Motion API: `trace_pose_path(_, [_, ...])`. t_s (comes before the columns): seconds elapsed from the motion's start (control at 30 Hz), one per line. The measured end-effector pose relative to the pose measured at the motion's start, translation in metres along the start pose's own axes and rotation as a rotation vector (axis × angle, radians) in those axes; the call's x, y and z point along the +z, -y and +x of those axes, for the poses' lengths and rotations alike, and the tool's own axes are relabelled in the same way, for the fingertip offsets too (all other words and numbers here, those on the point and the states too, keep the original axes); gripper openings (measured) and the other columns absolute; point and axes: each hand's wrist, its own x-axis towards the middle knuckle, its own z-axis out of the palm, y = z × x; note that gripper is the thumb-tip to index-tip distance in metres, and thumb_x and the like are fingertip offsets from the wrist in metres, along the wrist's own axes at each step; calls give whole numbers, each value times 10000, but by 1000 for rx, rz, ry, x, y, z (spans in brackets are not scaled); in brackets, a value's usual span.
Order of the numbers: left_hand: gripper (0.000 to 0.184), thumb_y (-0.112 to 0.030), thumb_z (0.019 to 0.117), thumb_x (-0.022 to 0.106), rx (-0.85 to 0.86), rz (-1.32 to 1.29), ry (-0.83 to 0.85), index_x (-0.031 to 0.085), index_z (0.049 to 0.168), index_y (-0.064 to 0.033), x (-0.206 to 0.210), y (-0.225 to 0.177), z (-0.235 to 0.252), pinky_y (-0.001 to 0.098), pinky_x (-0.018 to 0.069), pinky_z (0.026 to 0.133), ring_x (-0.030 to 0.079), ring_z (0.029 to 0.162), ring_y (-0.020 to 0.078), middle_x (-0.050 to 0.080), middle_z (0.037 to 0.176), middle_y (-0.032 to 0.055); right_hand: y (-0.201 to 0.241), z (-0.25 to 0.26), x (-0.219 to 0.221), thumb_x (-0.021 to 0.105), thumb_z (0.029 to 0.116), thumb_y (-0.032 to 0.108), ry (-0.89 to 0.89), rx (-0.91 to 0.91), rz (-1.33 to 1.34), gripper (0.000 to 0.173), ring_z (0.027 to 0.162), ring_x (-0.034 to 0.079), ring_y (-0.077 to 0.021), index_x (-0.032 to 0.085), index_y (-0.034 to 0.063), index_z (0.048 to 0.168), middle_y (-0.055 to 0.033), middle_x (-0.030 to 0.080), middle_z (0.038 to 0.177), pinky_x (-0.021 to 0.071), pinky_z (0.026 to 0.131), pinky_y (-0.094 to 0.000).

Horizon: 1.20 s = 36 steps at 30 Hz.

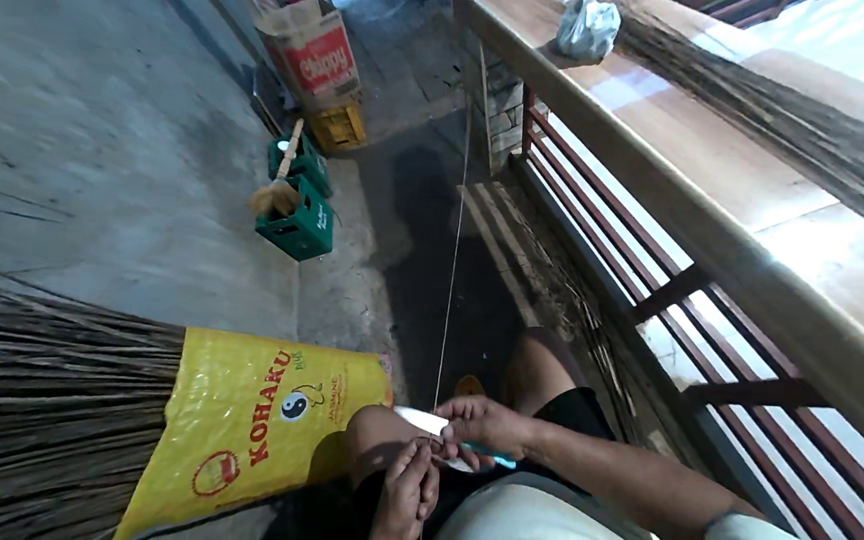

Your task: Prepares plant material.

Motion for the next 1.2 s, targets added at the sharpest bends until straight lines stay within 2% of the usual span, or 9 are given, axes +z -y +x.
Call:
trace_pose_path(0.13, [303,-173,1073,340,-23,-11,9,630,1067,-84,-4,3,-1,125,360,368,410,376,-23,496,523,-69,33,5,-25,554,1025,149,-129,-130,97,338,506,568,-55,529,74,1354,-19,683,805,483,445,-196])
trace_pose_path(0.27, [272,-190,1067,382,27,5,-8,626,1143,-97,2,4,2,131,376,374,432,389,-16,524,550,-56,25,1,-13,564,1020,143,-54,-91,111,387,508,569,-62,510,78,1398,-29,681,799,482,446,-202])
trace_pose_path(0.4, [189,-164,1051,437,115,86,-54,603,1115,-99,8,6,4,133,388,390,452,405,-12,531,554,-61,8,-1,-5,548,1035,134,-24,-15,85,359,514,572,-58,508,59,1384,-29,686,822,487,456,-202])
trace_pose_path(0.63, [246,-182,1062,416,87,80,-69,638,995,-99,12,-2,0,143,378,376,441,386,-1,553,539,-31,-7,-8,1,572,1029,149,94,41,8,362,502,569,-54,543,91,1385,-52,719,858,470,439,-198])
trace_pose_path(0.87, [215,-178,1053,423,68,134,-17,617,1090,-92,8,-4,-2,128,366,371,427,391,-22,525,552,-68,25,-5,-18,565,1018,126,-56,-69,88,349,500,575,-51,530,84,1362,-14,692,801,486,442,-191])
trace_pose_path(0.93, [209,-169,1052,413,52,138,-27,608,1057,-95,10,-5,-1,128,366,369,427,388,-20,523,550,-64,21,-7,-12,570,1014,132,-27,-43,68,387,506,574,-55,508,79,1392,-23,692,812,485,445,-195])
trace_pose_path(1.07, [197,-188,1054,442,43,110,-9,621,1045,-107,10,-8,-2,130,371,367,427,381,-16,517,540,-64,11,-9,-10,581,1019,150,23,2,32,348,508,571,-51,554,87,1360,-27,706,834,478,441,-199])
trace_pose_path(1.2, [202,-196,1052,443,-2,75,13,624,1067,-107,4,-5,-6,127,370,371,428,387,-19,514,548,-69,35,-5,-27,561,1010,145,-132,-113,81,349,489,559,-50,529,85,1351,-10,681,793,478,433,-193])
